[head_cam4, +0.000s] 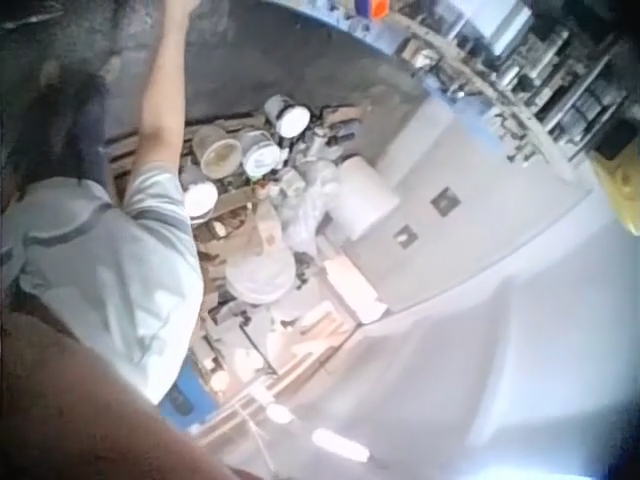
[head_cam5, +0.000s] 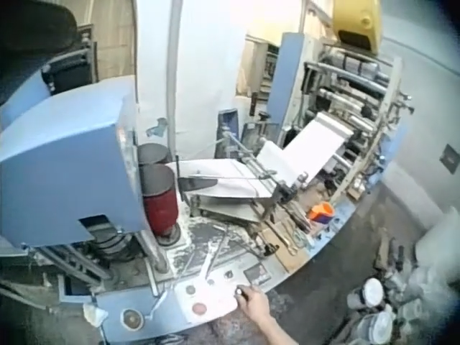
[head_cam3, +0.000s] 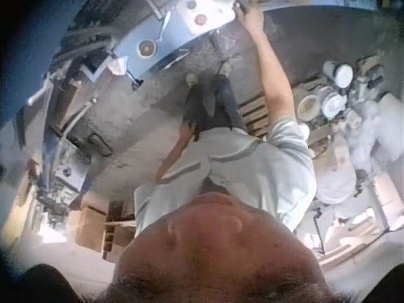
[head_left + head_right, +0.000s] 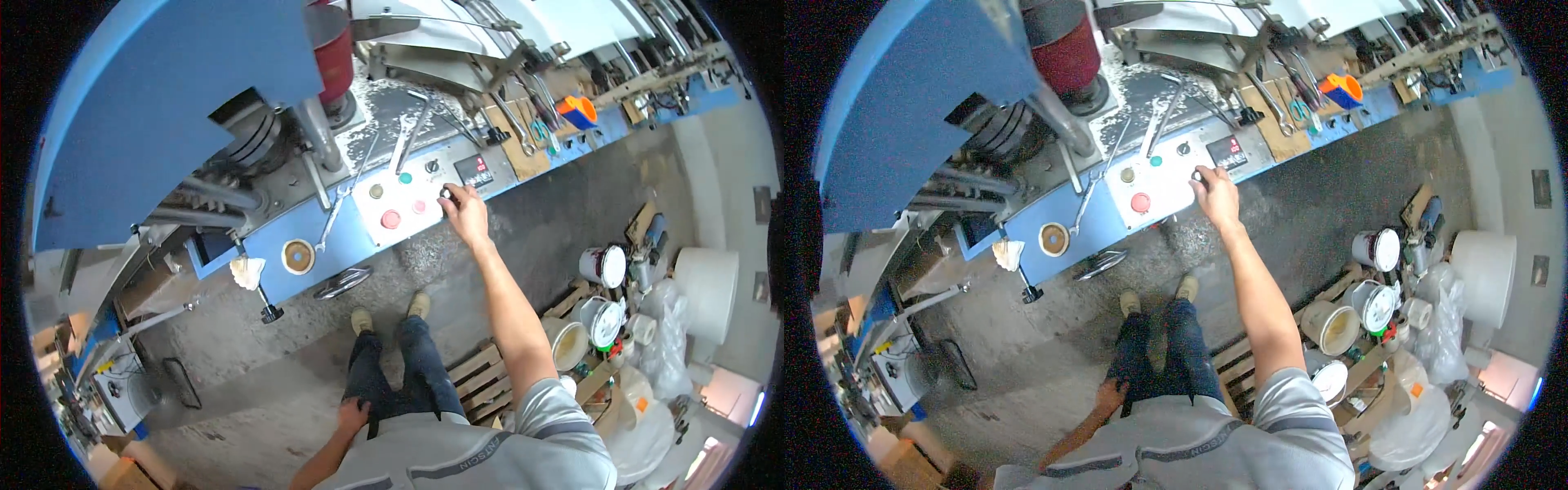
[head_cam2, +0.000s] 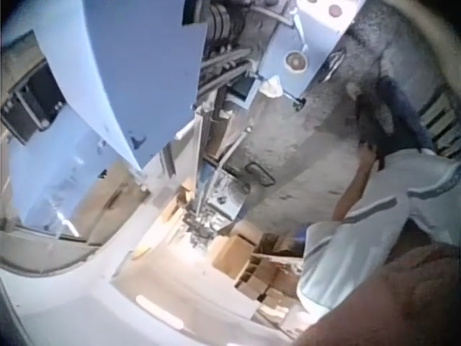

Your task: Inspecting and organizing packs of napkins as they are produced by an industrial machine.

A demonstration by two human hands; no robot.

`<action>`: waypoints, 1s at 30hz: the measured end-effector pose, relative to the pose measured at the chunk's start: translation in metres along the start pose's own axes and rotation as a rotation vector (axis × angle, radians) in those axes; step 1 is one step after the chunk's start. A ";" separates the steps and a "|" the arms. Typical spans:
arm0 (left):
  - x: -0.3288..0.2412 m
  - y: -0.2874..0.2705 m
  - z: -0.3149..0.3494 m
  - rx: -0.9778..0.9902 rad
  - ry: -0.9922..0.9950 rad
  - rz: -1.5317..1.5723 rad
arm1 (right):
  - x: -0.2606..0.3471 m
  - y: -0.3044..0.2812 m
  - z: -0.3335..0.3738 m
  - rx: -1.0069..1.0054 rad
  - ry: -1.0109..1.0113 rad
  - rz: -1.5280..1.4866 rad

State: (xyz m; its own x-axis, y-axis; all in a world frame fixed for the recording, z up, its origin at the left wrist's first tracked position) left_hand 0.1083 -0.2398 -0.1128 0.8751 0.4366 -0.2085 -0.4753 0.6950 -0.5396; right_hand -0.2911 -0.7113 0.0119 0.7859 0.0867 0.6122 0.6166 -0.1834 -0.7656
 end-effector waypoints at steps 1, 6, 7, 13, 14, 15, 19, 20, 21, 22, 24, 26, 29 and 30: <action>0.001 0.001 0.001 -0.093 0.061 0.014 | 0.000 -0.001 -0.001 -0.010 0.004 -0.007; -0.001 0.007 0.001 -0.033 -0.007 0.040 | 0.003 0.001 0.000 -0.013 0.006 0.022; -0.004 0.006 0.003 -0.024 -0.009 0.038 | 0.002 0.001 0.000 -0.017 0.014 0.025; -0.013 -0.008 0.016 -0.031 -0.002 0.044 | 0.006 0.004 -0.002 -0.028 0.015 0.030; -0.010 -0.009 0.016 -0.042 -0.002 0.050 | 0.008 0.005 -0.001 -0.018 0.042 0.037; -0.010 -0.009 0.017 0.021 -0.028 0.060 | 0.008 0.004 -0.001 -0.025 0.040 0.043; 0.009 0.008 0.006 0.084 -0.046 0.042 | 0.009 0.001 0.001 -0.067 0.028 0.061; 0.015 0.011 0.006 0.067 -0.035 0.049 | 0.014 0.003 0.002 -0.083 0.019 0.058; 0.017 0.010 0.008 0.036 -0.017 0.111 | 0.015 0.002 0.004 -0.124 -0.009 0.065; 0.017 0.005 0.009 0.005 0.002 0.173 | 0.015 0.003 0.006 -0.136 -0.003 0.058; 0.019 -0.001 0.009 0.055 -0.007 0.121 | 0.016 0.005 0.007 -0.142 -0.004 0.084; 0.021 -0.006 0.008 0.104 -0.012 0.062 | 0.015 0.003 0.008 -0.155 -0.007 0.090; 0.031 -0.014 0.013 0.037 0.076 0.045 | 0.015 0.005 0.009 -0.170 -0.026 0.102; 0.027 -0.023 0.016 -0.172 0.211 0.073 | 0.014 0.007 0.010 -0.166 -0.023 0.109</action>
State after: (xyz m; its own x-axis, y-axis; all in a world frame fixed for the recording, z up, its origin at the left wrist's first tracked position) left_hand 0.1416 -0.2344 -0.0933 0.8472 0.3406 -0.4078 -0.5313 0.5505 -0.6439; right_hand -0.2753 -0.7018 0.0128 0.8499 0.0797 0.5209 0.5129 -0.3515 -0.7832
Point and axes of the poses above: each hand's wrist, its own z-axis away from the middle knuckle, its own y-axis out of the palm, x = y × z, the point moved 5 cm from there along -z, towards the middle knuckle, and after that the axes turned 9 degrees about -y, right-handed, at the moved point
